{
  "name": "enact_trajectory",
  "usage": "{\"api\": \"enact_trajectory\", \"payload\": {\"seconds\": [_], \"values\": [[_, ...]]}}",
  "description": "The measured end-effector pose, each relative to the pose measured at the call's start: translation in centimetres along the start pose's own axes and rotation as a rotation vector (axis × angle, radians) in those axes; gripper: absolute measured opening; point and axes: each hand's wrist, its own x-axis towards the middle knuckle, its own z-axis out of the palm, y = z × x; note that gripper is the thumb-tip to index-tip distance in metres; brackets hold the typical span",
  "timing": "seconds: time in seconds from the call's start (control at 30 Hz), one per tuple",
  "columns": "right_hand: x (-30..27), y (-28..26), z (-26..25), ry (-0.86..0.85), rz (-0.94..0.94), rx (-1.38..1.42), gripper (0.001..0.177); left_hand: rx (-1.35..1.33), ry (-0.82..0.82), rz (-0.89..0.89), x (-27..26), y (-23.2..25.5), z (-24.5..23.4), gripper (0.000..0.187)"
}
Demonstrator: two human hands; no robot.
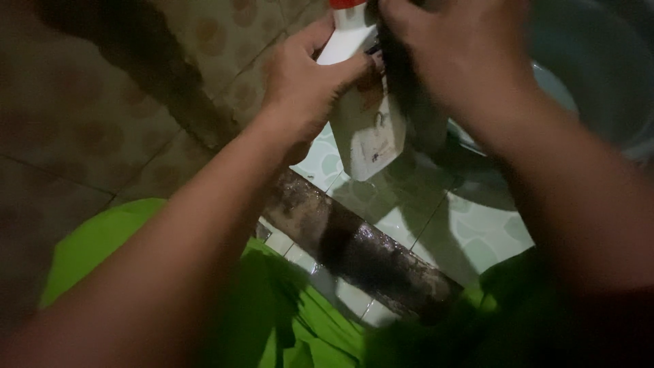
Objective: Washing a cleaning cloth in a basin and using it to wipe down soap bottles in a bathroom.
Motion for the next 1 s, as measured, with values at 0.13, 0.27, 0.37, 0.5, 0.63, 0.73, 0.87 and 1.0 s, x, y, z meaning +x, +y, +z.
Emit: {"api": "enact_trajectory", "payload": {"seconds": [0.13,0.27,0.37,0.5,0.63,0.73,0.87,1.0], "values": [[0.4,0.9,-0.1,-0.183,0.242,0.235,0.030,0.076,-0.014,0.063,-0.2,-0.7,-0.3,0.050],[0.5,3.7,0.6,-0.260,0.389,0.201,0.035,0.078,-0.109,0.119,-0.5,-1.1,-0.5,0.062],[1.3,5.3,1.6,-0.312,0.402,0.094,0.039,0.212,-0.120,0.117,-0.4,-1.7,-0.3,0.066],[1.7,4.4,0.9,-0.394,0.422,0.210,0.042,0.109,-0.163,0.146,-1.3,-0.5,0.4,0.068],[1.6,2.9,0.0,-0.464,0.470,0.326,0.041,0.122,-0.129,0.073,-1.3,-0.3,0.3,0.062],[0.9,2.8,0.2,-0.418,0.482,0.345,0.036,0.150,-0.089,0.058,-1.2,-0.2,0.3,0.060],[-0.2,2.0,0.8,-0.226,0.439,0.307,0.029,0.039,-0.091,0.017,-1.2,-0.1,0.7,0.056],[-1.7,2.9,1.9,-0.063,0.100,0.269,0.026,0.146,0.003,-0.023,-0.6,-0.1,1.4,0.051]]}}
